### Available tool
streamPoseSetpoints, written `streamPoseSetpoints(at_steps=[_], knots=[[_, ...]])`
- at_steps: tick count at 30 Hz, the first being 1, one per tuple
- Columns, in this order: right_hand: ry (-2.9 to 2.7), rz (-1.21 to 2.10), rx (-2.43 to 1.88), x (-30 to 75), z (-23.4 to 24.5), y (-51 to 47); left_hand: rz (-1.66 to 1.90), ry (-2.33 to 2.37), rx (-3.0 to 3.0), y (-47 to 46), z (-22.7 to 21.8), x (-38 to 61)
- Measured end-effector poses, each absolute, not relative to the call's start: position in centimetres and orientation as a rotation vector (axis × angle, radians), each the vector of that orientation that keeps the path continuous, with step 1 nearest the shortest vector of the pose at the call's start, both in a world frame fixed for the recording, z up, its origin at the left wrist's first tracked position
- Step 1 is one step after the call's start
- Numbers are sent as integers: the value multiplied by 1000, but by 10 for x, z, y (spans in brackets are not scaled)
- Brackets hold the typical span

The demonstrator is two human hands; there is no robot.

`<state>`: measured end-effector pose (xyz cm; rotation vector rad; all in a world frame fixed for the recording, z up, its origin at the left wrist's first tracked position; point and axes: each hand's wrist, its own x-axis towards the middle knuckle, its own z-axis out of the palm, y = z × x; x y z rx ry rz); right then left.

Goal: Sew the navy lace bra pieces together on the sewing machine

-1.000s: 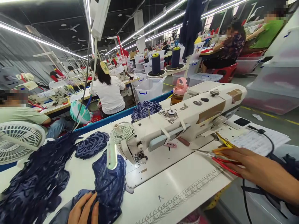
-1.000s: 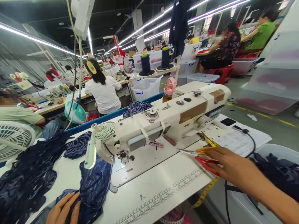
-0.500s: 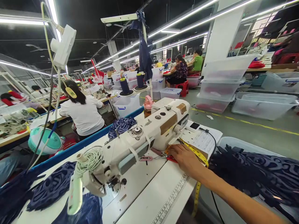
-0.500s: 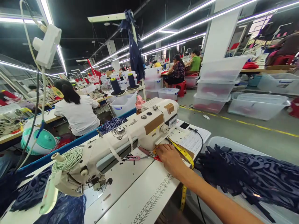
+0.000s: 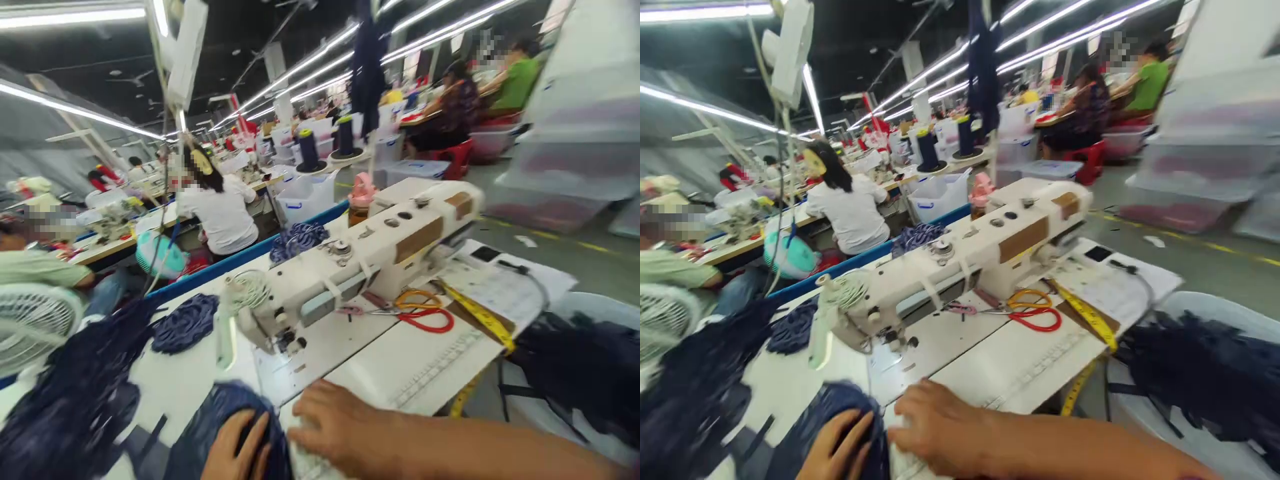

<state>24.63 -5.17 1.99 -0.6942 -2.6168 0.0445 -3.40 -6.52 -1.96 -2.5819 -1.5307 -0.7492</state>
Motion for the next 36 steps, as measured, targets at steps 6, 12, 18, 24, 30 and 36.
streamPoseSetpoints(at_steps=[6, 12, 18, 24, 30, 36], knots=[[-2382, 189, -655, 230, 12, -50, -466, -1819, -2212, -62, 0, -33], [-2334, 154, -448, 195, -14, -75, -376, -2021, -2046, -23, 10, -28], [-2397, -48, -608, 216, -14, -31, -591, -2023, -1950, -24, 23, -48], [-2429, 253, -489, 219, 5, -35, -1004, -1477, -2506, -66, 27, -14], [-2412, 209, -433, 215, -4, -42, -789, -1777, -2351, -66, 18, -14], [-2453, 239, -463, 222, -8, -39, -654, -2211, -1996, -64, 18, -26]])
